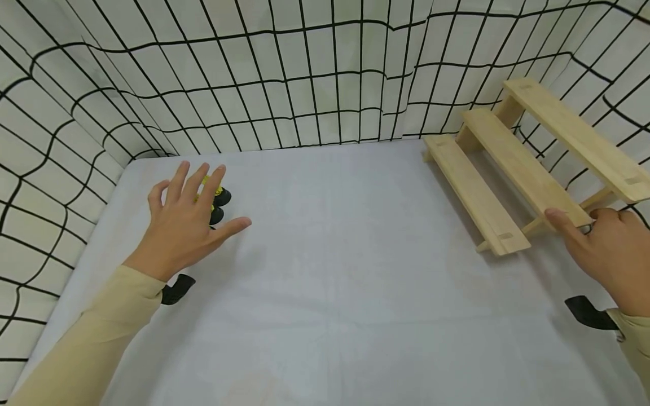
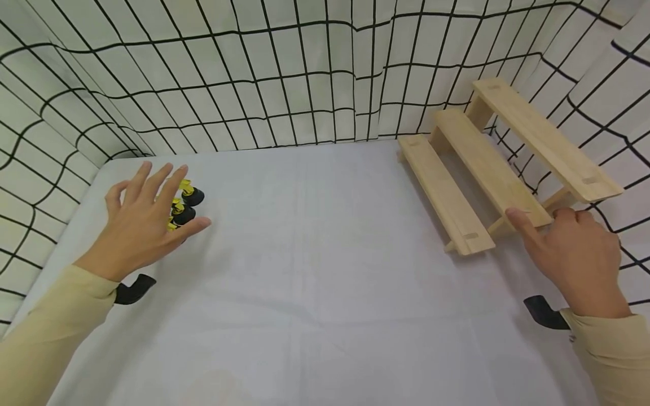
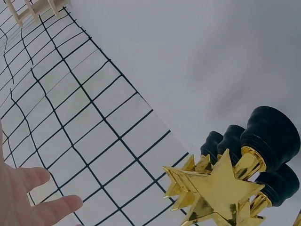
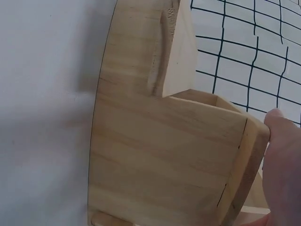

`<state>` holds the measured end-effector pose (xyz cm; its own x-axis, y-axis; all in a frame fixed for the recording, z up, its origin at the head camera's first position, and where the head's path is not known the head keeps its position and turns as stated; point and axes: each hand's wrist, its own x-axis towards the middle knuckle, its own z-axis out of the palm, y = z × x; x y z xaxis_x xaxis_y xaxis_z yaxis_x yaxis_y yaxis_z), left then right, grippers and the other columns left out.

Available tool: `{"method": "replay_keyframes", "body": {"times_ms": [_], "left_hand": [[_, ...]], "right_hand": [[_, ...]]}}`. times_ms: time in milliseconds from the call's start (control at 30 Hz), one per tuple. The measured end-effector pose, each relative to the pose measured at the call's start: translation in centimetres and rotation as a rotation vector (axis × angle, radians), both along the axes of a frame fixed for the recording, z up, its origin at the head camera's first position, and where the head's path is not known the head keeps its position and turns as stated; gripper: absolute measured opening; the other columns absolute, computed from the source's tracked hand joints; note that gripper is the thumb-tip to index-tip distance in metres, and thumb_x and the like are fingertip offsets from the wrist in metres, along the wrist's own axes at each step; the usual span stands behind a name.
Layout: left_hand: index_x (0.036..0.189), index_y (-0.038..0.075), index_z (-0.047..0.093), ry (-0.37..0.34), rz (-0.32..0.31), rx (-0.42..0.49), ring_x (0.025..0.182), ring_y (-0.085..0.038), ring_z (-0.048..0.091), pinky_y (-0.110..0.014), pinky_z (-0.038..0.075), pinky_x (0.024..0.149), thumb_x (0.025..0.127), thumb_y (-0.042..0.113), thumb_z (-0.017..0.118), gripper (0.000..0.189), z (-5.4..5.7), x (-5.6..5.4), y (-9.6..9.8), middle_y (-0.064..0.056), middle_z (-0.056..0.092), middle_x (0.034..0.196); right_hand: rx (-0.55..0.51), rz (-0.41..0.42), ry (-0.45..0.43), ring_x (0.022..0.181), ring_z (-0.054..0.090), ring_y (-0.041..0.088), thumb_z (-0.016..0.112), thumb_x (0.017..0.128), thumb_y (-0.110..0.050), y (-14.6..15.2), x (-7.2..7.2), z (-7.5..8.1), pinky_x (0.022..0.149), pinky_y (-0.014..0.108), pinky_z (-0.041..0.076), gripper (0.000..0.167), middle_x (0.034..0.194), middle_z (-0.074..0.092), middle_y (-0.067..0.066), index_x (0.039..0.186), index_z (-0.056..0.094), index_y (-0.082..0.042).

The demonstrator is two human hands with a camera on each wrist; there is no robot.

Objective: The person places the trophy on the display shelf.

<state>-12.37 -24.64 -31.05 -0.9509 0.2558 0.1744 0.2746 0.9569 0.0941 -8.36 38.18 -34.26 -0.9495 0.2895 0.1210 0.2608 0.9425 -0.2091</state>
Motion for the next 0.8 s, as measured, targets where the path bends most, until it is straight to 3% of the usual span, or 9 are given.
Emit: {"method": "replay_keyframes", "body": {"times_ms": [67,200,367,433,500,600,667,733,800], "left_hand": [[0.165,0.014,0.022,-0.005,-0.006,0.0,0.16,-0.048,0.011,-0.069,0.015,0.116,0.092,0.071,0.06,0.1,0.1,-0.2,0.4,-0.027,0.031,0.165],[0.166,0.015,0.021,-0.02,-0.021,-0.003,0.16,-0.047,0.01,-0.068,0.015,0.116,0.092,0.073,0.059,0.101,0.0,-0.8,1.5,-0.026,0.03,0.166],[0.165,0.016,0.022,-0.018,-0.057,-0.026,0.16,-0.045,0.012,-0.066,0.017,0.117,0.092,0.073,0.058,0.099,-0.3,-1.7,3.0,-0.023,0.031,0.167],[0.165,0.017,0.023,-0.013,-0.068,-0.031,0.16,-0.045,0.014,-0.065,0.018,0.117,0.093,0.072,0.057,0.097,-0.4,-2.0,3.4,-0.022,0.032,0.167],[0.165,0.017,0.022,-0.019,-0.071,-0.034,0.16,-0.044,0.013,-0.066,0.017,0.118,0.094,0.072,0.055,0.096,-0.3,-2.3,3.8,-0.021,0.032,0.167],[0.166,0.018,0.019,-0.034,-0.074,-0.033,0.161,-0.043,0.011,-0.067,0.016,0.119,0.095,0.073,0.051,0.095,-0.3,-2.7,4.5,-0.02,0.03,0.168],[0.167,0.018,0.017,-0.042,-0.073,-0.026,0.161,-0.042,0.01,-0.067,0.015,0.12,0.096,0.074,0.049,0.095,-0.3,-3.0,5.1,-0.02,0.029,0.169],[0.167,0.017,0.016,-0.043,-0.072,-0.016,0.161,-0.043,0.01,-0.067,0.015,0.12,0.096,0.074,0.048,0.096,-0.3,-3.3,5.7,-0.021,0.029,0.169],[0.167,0.016,0.015,-0.039,-0.073,-0.001,0.161,-0.044,0.011,-0.067,0.015,0.12,0.097,0.074,0.047,0.097,-0.5,-3.6,6.4,-0.021,0.029,0.169]], "right_hand": [[-0.021,0.0,-0.003,0.076,0.057,0.058,0.04,0.097,-0.078,0.0,-0.1,0.0,0.051,0.055,0.043,0.109,0.102,0.054,0.054,0.115,0.055,0.028],[-0.034,-0.007,-0.033,0.066,0.056,0.051,0.04,0.096,-0.079,-0.4,-0.4,0.1,0.047,0.051,0.04,0.107,0.094,0.053,0.049,0.11,0.055,0.026],[-0.026,-0.033,-0.038,0.074,0.055,0.059,0.041,0.094,-0.081,-0.8,-0.5,0.2,0.052,0.058,0.041,0.106,0.096,0.051,0.048,0.101,0.053,0.024],[-0.023,-0.042,-0.066,0.083,0.054,0.064,0.04,0.094,-0.082,-1.0,-0.5,0.1,0.059,0.065,0.043,0.11,0.103,0.05,0.05,0.106,0.051,0.027],[0.0,-0.031,-0.049,0.086,0.052,0.068,0.041,0.094,-0.082,-1.2,-0.5,-0.1,0.059,0.07,0.042,0.112,0.103,0.049,0.052,0.104,0.05,0.03],[0.091,0.042,0.151,0.067,0.05,0.065,0.04,0.094,-0.082,-1.6,-0.5,-0.7,0.042,0.064,0.036,0.109,0.087,0.051,0.05,0.08,0.049,0.026],[0.198,0.119,0.351,0.047,0.042,0.054,0.037,0.095,-0.082,-1.9,-0.6,-1.1,0.03,0.052,0.024,0.104,0.07,0.049,0.044,0.063,0.043,0.017],[0.319,0.197,0.542,0.038,0.033,0.042,0.031,0.097,-0.081,-2.2,-0.8,-1.3,0.029,0.041,0.015,0.099,0.058,0.043,0.037,0.054,0.034,0.009],[0.401,0.245,0.626,0.037,0.026,0.033,0.025,0.098,-0.081,-2.4,-1.1,-1.2,0.031,0.034,0.011,0.097,0.051,0.037,0.029,0.052,0.031,0.004]]}}
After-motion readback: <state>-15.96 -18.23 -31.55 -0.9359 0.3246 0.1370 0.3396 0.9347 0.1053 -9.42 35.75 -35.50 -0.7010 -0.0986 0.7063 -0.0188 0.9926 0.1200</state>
